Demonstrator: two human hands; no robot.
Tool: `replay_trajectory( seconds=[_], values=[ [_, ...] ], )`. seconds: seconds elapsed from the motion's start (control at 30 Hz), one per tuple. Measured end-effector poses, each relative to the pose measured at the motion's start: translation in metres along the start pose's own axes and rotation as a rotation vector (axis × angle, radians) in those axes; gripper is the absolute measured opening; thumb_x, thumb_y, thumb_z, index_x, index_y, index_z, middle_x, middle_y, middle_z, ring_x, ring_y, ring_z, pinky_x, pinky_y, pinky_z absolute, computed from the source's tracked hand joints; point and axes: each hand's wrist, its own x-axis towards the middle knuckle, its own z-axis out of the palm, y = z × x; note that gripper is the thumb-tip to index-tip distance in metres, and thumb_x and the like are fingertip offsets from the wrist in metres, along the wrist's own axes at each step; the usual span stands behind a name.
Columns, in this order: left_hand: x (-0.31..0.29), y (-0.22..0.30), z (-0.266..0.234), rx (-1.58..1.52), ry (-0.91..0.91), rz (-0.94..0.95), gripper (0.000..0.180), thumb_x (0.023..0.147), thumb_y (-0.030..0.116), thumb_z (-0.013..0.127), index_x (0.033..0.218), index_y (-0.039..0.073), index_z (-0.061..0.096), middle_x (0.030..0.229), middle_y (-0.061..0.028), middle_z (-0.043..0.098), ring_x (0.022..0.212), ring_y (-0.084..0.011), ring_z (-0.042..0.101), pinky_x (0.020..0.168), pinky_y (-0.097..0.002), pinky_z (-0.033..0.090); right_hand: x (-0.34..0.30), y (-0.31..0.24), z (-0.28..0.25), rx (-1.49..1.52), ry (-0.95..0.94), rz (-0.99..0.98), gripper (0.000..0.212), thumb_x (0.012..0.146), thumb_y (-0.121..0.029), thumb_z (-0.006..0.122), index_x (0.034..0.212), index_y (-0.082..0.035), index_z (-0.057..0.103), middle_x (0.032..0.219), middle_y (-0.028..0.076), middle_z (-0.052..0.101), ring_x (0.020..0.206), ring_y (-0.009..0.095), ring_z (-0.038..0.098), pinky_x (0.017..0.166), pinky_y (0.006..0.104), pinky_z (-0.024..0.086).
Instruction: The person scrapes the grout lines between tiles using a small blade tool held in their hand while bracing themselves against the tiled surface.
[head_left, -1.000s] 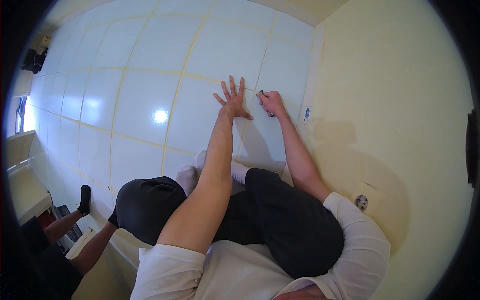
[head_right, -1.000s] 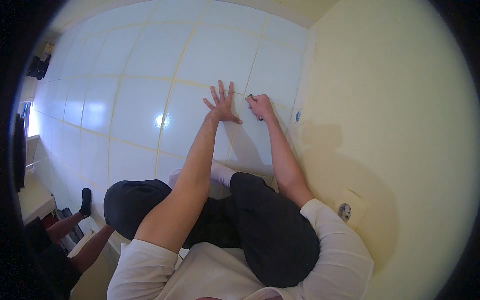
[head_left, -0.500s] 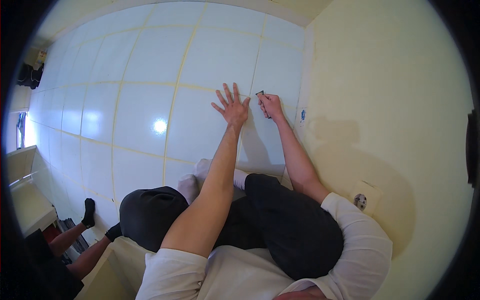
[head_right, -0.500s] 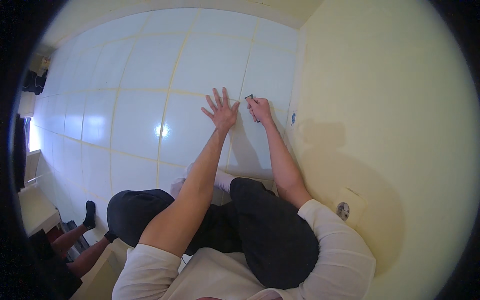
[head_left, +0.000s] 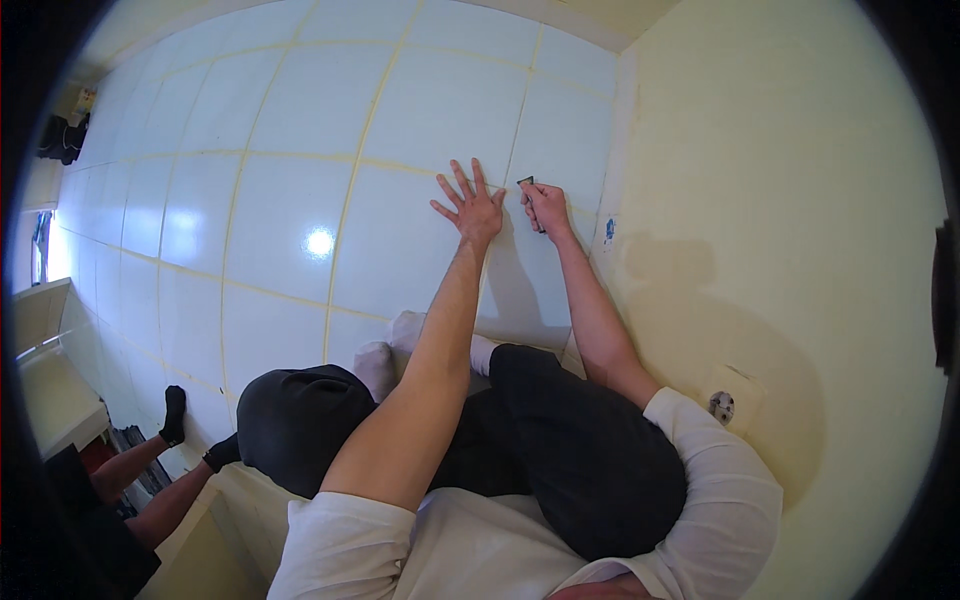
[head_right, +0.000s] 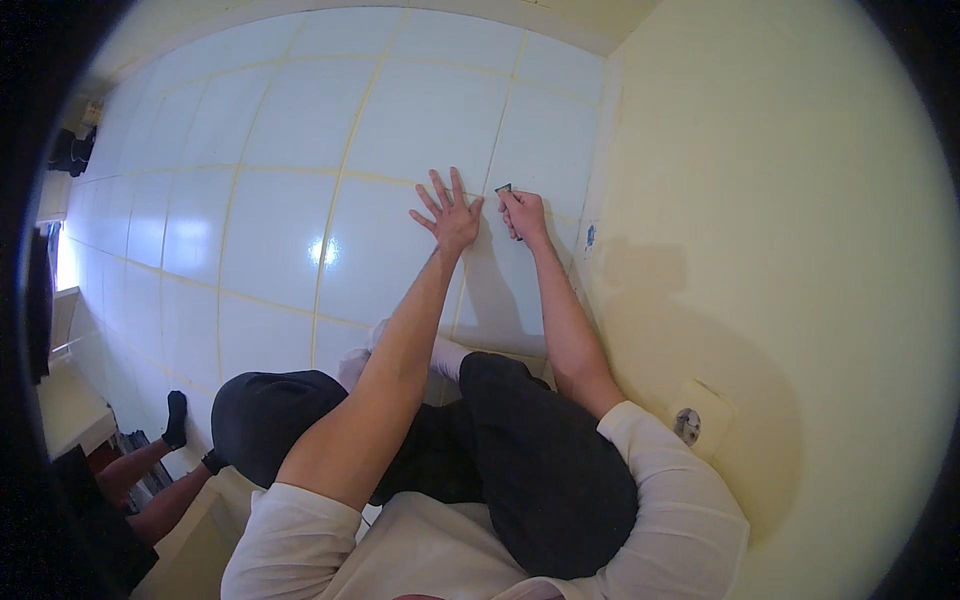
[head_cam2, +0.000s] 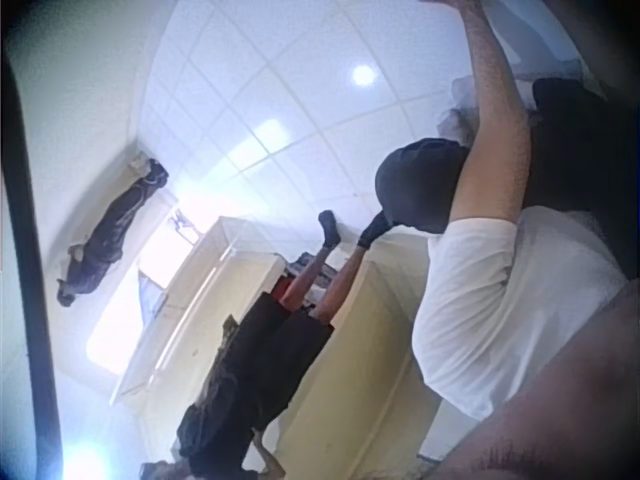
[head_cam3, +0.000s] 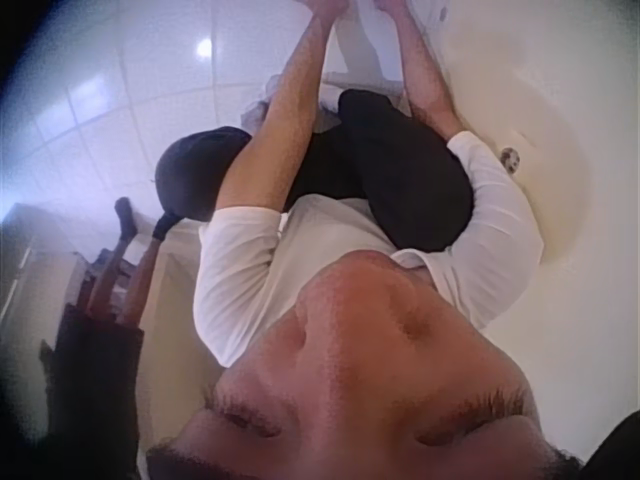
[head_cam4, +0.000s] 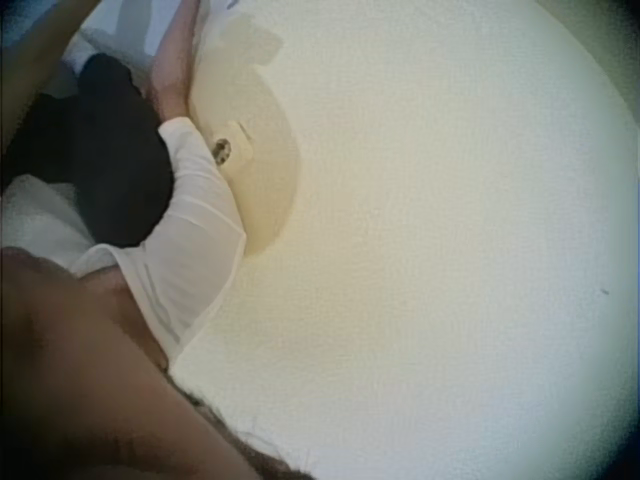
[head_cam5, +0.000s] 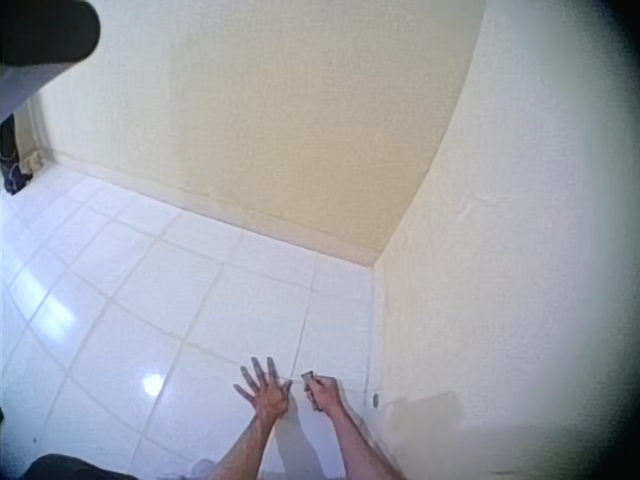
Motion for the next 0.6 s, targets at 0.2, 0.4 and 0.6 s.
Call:
replay_trajectory(
  seconds=[0.2,0.4,0.6],
  values=[
    [-0.006,0.011,-0.012,-0.071,-0.047,0.049,0.13,0.073,0.077,0.071,0.163,0.027,-0.008,0.168,-0.0143,-0.023,0.149,-0.0502,-0.025,0.107,-0.0807,-0.01,-0.002,0.01,-0.02,-0.017,0.026,-0.007,0.039,0.097,-0.03,0.064,0.07,-0.003,0.059,0.05,0.002,0.051,0.032,0.011,0.042,0.031,0.0284,0.034],
    [-0.006,0.019,-0.046,-0.304,-0.482,0.088,0.122,0.08,0.072,0.068,0.163,0.028,-0.01,0.166,-0.0165,-0.027,0.147,-0.0527,-0.027,0.105,-0.0827,-0.008,-0.002,0.014,-0.033,-0.106,-0.042,-0.041,0.038,0.098,-0.029,0.062,0.07,-0.002,0.06,0.049,0.002,0.05,0.032,0.011,0.043,0.031,0.0285,0.034],
    [0.005,-0.006,-0.001,-0.133,-0.117,0.069,0.101,0.094,0.062,0.057,0.163,0.03,-0.009,0.165,-0.0176,-0.029,0.146,-0.0537,-0.028,0.104,-0.0834,-0.009,-0.002,-0.004,-0.005,-0.179,-0.13,0.009,0.038,0.098,-0.028,0.06,0.07,-0.002,0.06,0.049,0.002,0.05,0.033,0.011,0.042,0.031,0.0294,0.033]
  ],
)
